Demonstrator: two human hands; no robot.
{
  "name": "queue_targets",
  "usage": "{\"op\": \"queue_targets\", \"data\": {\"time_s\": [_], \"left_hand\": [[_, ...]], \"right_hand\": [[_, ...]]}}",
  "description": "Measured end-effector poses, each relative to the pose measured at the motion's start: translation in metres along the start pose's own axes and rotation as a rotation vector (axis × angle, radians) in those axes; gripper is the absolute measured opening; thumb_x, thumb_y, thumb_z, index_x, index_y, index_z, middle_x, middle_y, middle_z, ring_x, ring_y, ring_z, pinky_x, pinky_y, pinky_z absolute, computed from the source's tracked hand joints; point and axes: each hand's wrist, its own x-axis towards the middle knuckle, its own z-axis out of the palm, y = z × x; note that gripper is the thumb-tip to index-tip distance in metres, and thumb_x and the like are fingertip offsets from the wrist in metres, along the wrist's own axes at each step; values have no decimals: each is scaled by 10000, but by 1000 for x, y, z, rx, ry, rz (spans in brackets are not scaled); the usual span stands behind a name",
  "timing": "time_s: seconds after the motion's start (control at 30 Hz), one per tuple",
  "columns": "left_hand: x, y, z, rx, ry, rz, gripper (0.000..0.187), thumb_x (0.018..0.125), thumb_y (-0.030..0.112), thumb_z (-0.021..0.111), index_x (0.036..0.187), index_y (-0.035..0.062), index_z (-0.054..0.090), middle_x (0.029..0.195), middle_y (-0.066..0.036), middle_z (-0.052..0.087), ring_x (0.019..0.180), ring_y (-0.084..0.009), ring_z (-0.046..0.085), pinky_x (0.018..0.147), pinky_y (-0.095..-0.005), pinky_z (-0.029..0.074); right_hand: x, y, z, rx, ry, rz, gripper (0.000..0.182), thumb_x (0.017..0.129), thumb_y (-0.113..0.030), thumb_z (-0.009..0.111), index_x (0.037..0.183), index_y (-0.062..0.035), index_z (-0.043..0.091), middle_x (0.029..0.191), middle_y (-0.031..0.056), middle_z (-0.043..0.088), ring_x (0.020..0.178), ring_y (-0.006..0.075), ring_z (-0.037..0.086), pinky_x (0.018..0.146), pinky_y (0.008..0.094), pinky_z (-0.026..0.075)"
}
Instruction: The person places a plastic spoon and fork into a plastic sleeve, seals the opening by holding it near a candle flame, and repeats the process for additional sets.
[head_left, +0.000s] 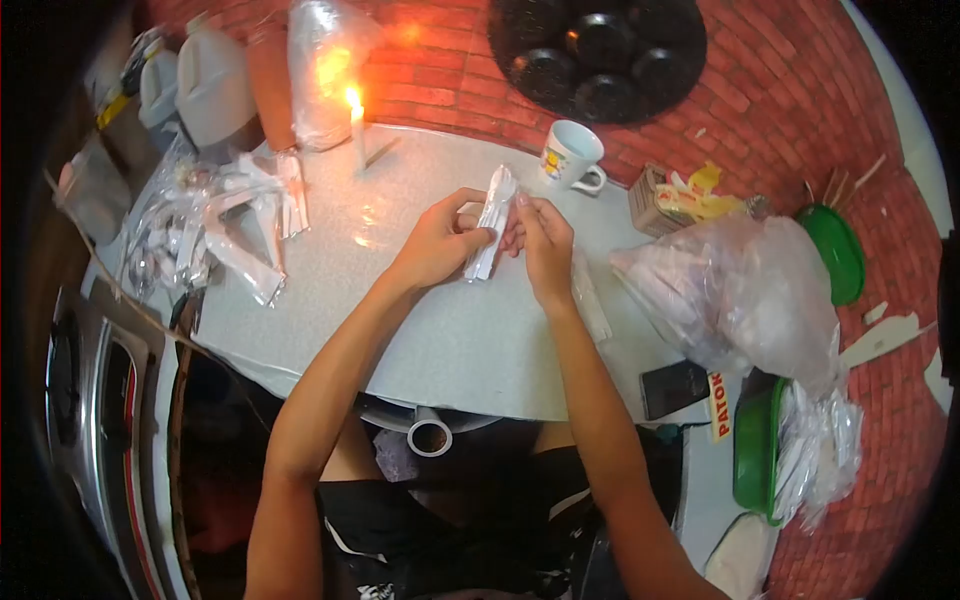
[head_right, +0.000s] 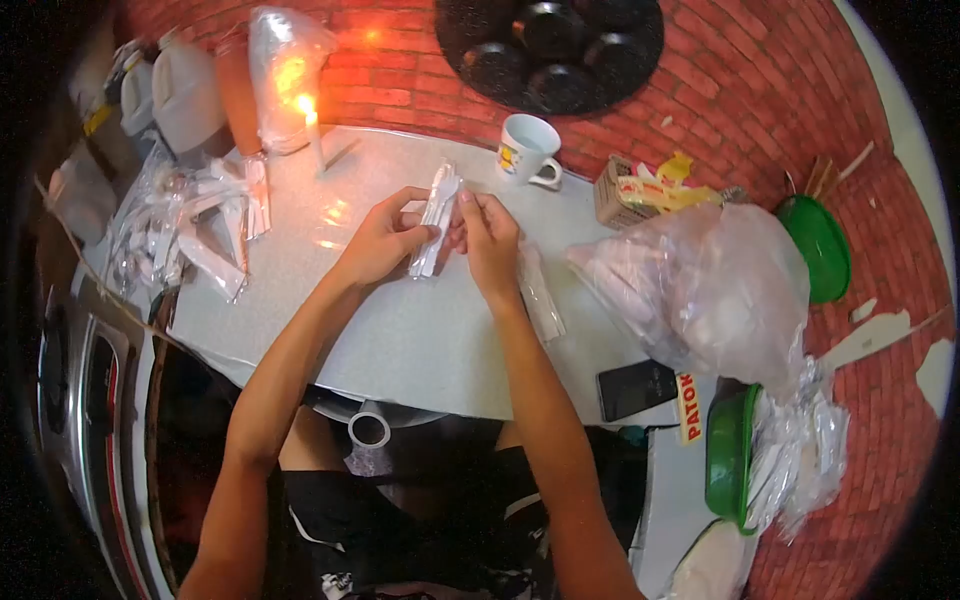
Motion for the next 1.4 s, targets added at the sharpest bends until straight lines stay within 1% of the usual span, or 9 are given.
{"op": "queue_targets", "data": {"time_s": [0.3,0.37,0.5,0.57,0.87,0.97,1.07,1.37,1.4], "left_hand": [[-11,19,-1,601,211,124,350,888,121,693,1209,19,601,852,-119,733,697,-149,682,617,-312,526],[-8,11,-2,656,204,212,386,898,318,702,1143,29,625,799,-212,715,726,-315,727,691,-409,558],[-10,12,-2,659,171,225,382,907,342,697,1120,34,622,793,-228,712,715,-345,725,675,-430,554],[-8,10,-2,726,164,224,262,938,229,653,1098,25,610,722,-167,683,626,-232,684,601,-355,524],[-7,17,-4,754,158,215,206,953,195,612,1028,5,629,666,-138,643,603,-191,659,576,-350,512],[-2,13,-8,589,111,167,237,935,211,619,1041,3,660,665,-145,662,573,-220,659,580,-361,525],[-1,10,-11,446,71,110,191,929,171,598,1019,8,641,672,-82,645,577,-157,610,556,-328,495],[-5,13,-5,474,9,36,172,967,167,577,1085,46,613,825,-26,637,698,-97,586,608,-269,459],[-11,33,3,351,48,-95,188,983,210,571,1087,62,623,831,-19,639,714,-93,591,619,-264,461]], "right_hand": [[-3,-9,7,109,-99,43,170,1027,-179,649,998,-12,664,807,24,637,651,67,545,551,220,405],[-4,-10,7,232,-122,104,195,1032,-192,639,983,-5,659,799,26,630,643,77,536,561,232,402],[-5,-13,14,197,-107,117,229,1046,-215,619,959,-5,654,784,25,621,633,83,527,569,239,398],[-4,-12,14,150,-97,105,240,1052,-213,608,941,-3,648,775,21,611,635,85,526,572,236,396],[-3,-10,9,217,-148,135,230,1040,-245,644,936,-39,653,766,-5,598,635,73,525,582,222,394],[-3,-8,7,254,-137,138,217,1032,-242,653,986,-31,674,773,-4,603,644,70,530,590,217,397],[-9,-18,16,280,-109,152,226,1019,-240,670,1040,-17,697,778,-3,609,647,63,526,592,212,398],[-5,-9,8,107,-183,141,241,1000,-254,696,1005,-13,706,779,-12,619,667,54,518,585,210,388],[-5,-9,8,112,-174,141,241,1000,-254,696,1005,-13,706,779,-12,619,667,54,518,585,210,388]]}}
